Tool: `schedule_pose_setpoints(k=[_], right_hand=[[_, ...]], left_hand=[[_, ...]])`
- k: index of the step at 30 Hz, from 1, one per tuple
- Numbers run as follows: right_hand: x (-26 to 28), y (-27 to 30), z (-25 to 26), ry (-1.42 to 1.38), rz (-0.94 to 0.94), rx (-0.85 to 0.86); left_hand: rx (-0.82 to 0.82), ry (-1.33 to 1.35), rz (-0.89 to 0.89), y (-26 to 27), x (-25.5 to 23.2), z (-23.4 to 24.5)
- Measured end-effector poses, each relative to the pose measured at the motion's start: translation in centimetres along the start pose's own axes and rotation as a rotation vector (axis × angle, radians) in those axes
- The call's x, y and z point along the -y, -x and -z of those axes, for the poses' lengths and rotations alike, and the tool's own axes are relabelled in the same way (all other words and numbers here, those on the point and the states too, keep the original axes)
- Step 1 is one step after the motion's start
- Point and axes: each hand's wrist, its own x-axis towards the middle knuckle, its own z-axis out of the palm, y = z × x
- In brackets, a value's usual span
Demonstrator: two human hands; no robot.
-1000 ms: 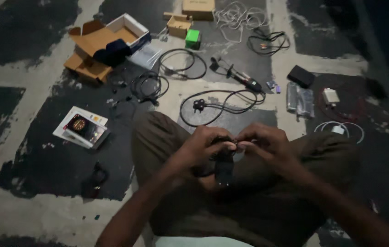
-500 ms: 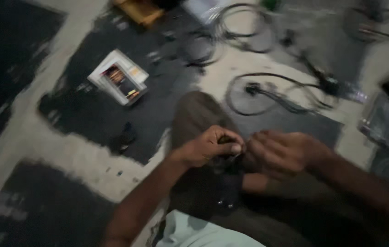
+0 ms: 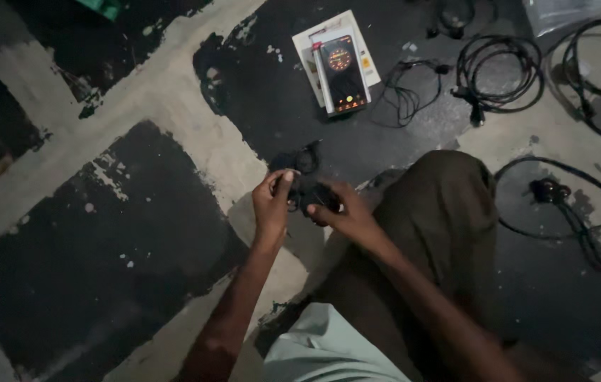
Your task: The person sits on the floor and untangles various power cables and electronics cords, placing a small black adapter box onto the floor.
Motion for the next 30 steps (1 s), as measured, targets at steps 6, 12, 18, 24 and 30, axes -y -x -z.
schedule_pose_setpoints(k=[6, 12, 18, 24, 30], right_hand=[[-4.1, -6.0, 0.3, 0.883, -0.072, -0.181], [-6.2, -6.1, 0.3, 1.055, 0.18, -0.262], [-4.5, -5.3, 0.0, 1.054, 0.233, -0.286], [2.3, 3.1, 4.6, 0.317, 0.491, -0.471], [5.8, 19.0, 15.6, 0.341, 0.443, -0.786]], left_hand=[[0.02, -0.06, 0.084, -0.1, 5.3, 2.0], [-0.063, -0.179, 0.019, 0.6, 7.4, 1.5], [-0.111, -0.419, -0.269, 0.6, 6.3, 2.4], [-0.217, -0.363, -0.332, 2.8, 2.5, 2.3], [0.127, -0.252, -0.574, 6.3, -4.7, -8.5]])
